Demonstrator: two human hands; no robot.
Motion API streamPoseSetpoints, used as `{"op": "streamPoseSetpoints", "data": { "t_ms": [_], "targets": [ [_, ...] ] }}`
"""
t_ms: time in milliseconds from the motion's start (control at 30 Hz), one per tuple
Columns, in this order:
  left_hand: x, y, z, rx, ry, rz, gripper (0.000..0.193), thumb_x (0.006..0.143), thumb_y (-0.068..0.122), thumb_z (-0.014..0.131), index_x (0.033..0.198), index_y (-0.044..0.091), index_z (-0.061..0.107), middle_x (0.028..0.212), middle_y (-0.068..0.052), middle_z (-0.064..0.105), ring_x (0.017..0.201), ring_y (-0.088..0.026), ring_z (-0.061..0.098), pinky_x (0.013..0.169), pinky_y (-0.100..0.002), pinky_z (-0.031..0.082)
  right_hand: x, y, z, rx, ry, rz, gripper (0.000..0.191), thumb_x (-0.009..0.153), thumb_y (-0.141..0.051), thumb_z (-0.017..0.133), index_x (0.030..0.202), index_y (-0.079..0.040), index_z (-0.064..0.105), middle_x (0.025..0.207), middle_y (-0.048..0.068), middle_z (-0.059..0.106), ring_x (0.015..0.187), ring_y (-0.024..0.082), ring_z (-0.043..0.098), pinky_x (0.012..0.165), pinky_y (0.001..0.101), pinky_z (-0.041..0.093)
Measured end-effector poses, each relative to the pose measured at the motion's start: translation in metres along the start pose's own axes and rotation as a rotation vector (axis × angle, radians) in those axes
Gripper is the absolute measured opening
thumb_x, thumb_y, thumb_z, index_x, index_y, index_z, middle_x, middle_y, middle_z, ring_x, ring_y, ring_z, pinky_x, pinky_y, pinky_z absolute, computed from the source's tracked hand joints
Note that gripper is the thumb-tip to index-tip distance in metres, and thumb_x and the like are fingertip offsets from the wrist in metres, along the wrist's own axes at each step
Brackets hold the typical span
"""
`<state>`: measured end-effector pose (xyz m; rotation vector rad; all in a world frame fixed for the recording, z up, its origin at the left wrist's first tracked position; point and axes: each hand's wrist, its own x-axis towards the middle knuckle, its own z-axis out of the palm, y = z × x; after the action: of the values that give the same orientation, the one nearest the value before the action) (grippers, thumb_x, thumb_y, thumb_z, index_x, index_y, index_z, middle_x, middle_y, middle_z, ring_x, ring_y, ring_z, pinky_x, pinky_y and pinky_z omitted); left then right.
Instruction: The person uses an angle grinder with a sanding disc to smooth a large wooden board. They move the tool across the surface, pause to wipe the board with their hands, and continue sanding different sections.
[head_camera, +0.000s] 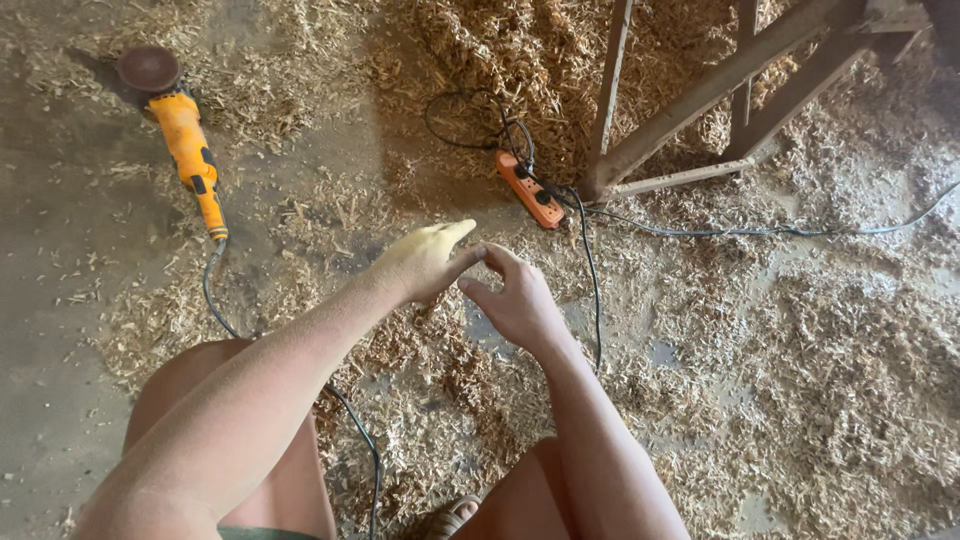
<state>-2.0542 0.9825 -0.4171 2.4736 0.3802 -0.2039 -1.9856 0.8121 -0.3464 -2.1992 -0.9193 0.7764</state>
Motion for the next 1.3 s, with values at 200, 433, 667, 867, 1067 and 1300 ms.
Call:
{"op": "streamPoseSetpoints", "data": {
  "t_ms": [200, 433, 667, 867, 1067, 1300],
  "targets": [
    [-0.003, -0.003, -0.008, 0.012, -0.018, -0.024, 0.118, 0.076, 0.089, 0.003, 0.156, 0.007, 0.035, 0.159, -0.012, 0.041, 0.146, -0.029, 0.040, 0.117, -0.047, 0.037, 0.004, -0.004, 0.002, -0.006, -0.007, 0.008, 0.065, 0.087, -0.039, 0.073, 0.141, -0.007, 0.056, 0.139, 0.017, 0.063, 0.129, 0.030, 0.061, 0.110, 0.0450, 0.047],
    [-0.008, -0.009, -0.018, -0.068, -0.014, -0.036, 0.112, 0.079, 0.086, 0.009, 0.155, 0.010, 0.038, 0.158, -0.012, 0.045, 0.143, -0.029, 0.047, 0.116, -0.048, 0.041, 0.010, -0.005, 0.010, -0.022, 0.014, 0.010, 0.065, 0.085, -0.036, 0.073, 0.141, -0.005, 0.058, 0.139, 0.017, 0.064, 0.129, 0.029, 0.062, 0.110, 0.0420, 0.047],
    [-0.046, 0.003, -0.043, -0.174, -0.019, -0.006, 0.085, 0.099, 0.072, 0.029, 0.153, 0.006, 0.042, 0.150, -0.020, 0.053, 0.134, -0.034, 0.054, 0.107, -0.053, 0.045, 0.004, -0.032, 0.010, 0.026, -0.023, 0.225, 0.039, 0.094, -0.033, 0.066, 0.123, -0.009, 0.074, 0.106, 0.013, 0.079, 0.089, 0.024, 0.075, 0.082, 0.0393, 0.058],
    [-0.105, 0.008, -0.036, -0.605, -0.215, -0.336, 0.067, 0.105, 0.053, 0.035, 0.155, 0.011, 0.046, 0.114, -0.016, 0.077, 0.058, -0.008, 0.056, 0.059, -0.024, 0.043, -0.009, -0.032, 0.052, 0.149, 0.058, 0.322, 0.027, 0.099, -0.024, 0.057, 0.112, -0.010, 0.076, 0.096, 0.009, 0.079, 0.066, 0.016, 0.066, 0.052, 0.0311, 0.050],
    [-0.221, 0.008, -0.083, -0.797, 0.131, -0.462, 0.061, 0.103, 0.045, 0.045, 0.146, 0.003, 0.048, 0.134, -0.008, 0.059, 0.058, -0.007, 0.064, 0.044, -0.020, 0.047, -0.096, -0.086, 0.045, 0.694, 0.192, 0.653, 0.051, 0.104, -0.039, 0.052, 0.099, 0.002, 0.081, 0.094, 0.018, 0.083, 0.073, 0.021, 0.075, 0.067, 0.0373, 0.064],
    [-0.260, 0.062, -0.358, -0.576, 0.035, -0.738, 0.061, 0.099, 0.046, 0.050, 0.143, 0.004, 0.054, 0.133, -0.012, 0.064, 0.084, -0.016, 0.065, 0.068, -0.027, 0.048, -0.149, -0.296, -0.097, 0.594, 0.175, 0.658, 0.054, 0.101, -0.048, 0.049, 0.098, -0.001, 0.077, 0.098, 0.015, 0.081, 0.080, 0.018, 0.079, 0.074, 0.0382, 0.066]
  ]
}}
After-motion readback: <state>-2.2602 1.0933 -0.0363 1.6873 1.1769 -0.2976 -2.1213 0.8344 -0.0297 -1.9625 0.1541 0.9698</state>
